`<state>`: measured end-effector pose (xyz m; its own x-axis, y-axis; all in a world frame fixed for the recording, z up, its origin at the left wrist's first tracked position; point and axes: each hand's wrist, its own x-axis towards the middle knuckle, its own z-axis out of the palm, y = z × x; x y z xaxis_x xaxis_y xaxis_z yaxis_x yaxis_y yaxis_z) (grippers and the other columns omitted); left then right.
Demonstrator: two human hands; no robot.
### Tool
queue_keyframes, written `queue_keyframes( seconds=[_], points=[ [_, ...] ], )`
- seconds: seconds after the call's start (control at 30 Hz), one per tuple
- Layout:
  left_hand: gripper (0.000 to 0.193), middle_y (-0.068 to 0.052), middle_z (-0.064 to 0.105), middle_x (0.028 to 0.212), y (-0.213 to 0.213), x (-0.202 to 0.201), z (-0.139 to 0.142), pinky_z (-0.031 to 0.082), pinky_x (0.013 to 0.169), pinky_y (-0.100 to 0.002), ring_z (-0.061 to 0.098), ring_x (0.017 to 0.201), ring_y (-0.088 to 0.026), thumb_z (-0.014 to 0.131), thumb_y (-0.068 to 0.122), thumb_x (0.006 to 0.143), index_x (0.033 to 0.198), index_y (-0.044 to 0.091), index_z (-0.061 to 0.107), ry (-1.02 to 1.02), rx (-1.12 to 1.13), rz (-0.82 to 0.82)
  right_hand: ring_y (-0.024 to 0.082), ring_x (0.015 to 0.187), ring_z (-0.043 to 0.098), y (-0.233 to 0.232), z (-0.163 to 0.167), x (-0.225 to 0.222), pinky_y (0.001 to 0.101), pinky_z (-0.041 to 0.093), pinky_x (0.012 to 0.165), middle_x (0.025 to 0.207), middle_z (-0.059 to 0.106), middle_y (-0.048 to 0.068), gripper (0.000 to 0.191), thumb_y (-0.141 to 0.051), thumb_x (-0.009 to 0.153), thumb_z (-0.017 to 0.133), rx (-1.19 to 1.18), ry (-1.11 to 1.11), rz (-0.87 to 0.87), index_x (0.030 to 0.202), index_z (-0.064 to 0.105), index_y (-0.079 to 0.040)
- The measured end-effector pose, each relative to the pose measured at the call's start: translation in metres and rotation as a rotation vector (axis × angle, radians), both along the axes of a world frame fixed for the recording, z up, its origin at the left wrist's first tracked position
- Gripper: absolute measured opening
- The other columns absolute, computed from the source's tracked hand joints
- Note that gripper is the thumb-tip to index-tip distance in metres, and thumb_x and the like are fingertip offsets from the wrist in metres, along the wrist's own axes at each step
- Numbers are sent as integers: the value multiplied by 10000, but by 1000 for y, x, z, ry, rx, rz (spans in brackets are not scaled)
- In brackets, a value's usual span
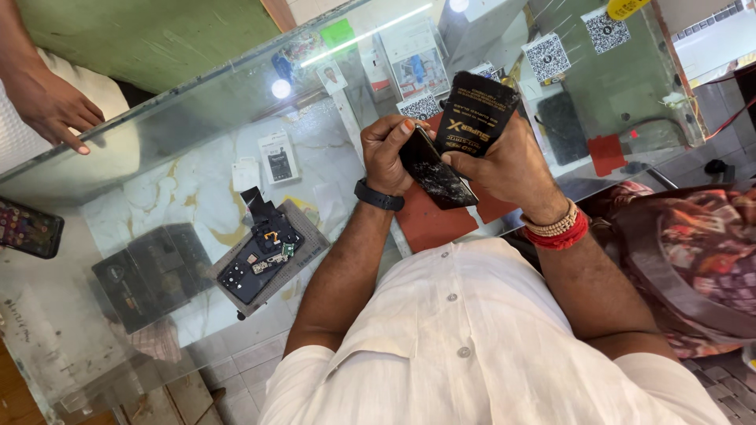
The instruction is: The person uses a metal spudger to pry and separate a small component from a disassembled smartphone motherboard. They then apply adhesive from a yellow bottle along the edges of the phone's screen assembly and use a black card to spread the adhesive evenly.
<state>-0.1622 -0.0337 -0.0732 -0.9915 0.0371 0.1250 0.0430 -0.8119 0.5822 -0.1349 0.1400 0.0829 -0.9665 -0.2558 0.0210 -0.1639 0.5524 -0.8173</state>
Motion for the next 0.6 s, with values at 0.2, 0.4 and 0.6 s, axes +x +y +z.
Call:
queue_keyframes(
  seconds=[0.2, 0.4, 0.6],
  points=[
    [95, -160, 758, 907, 0, 0, 1, 637, 771, -370, 751, 830, -233, 707, 72, 998, 980, -10, 751, -30, 7, 7, 179, 827, 747, 0, -2, -2, 332, 573, 715, 902, 763, 85, 304, -84, 794, 866, 9, 93, 80, 1065, 737, -36],
    [109, -165, 756, 905, -2, -1, 1, 640, 772, -370, 754, 826, -239, 701, 74, 1005, 975, -23, 741, -8, 7, -11, 119, 811, 693, 2, -4, 2, 302, 565, 708, 907, 767, 60, 280, -69, 823, 853, -101, -70, 23, 1067, 720, -38],
    [109, -167, 754, 916, -3, -3, 4, 635, 784, -369, 753, 830, -242, 693, 65, 1003, 974, -32, 735, -11, -13, -12, 48, 823, 701, -1, -7, 14, 252, 559, 707, 951, 799, 38, 194, -33, 876, 783, -182, -75, -75, 1069, 779, -50]
  ],
)
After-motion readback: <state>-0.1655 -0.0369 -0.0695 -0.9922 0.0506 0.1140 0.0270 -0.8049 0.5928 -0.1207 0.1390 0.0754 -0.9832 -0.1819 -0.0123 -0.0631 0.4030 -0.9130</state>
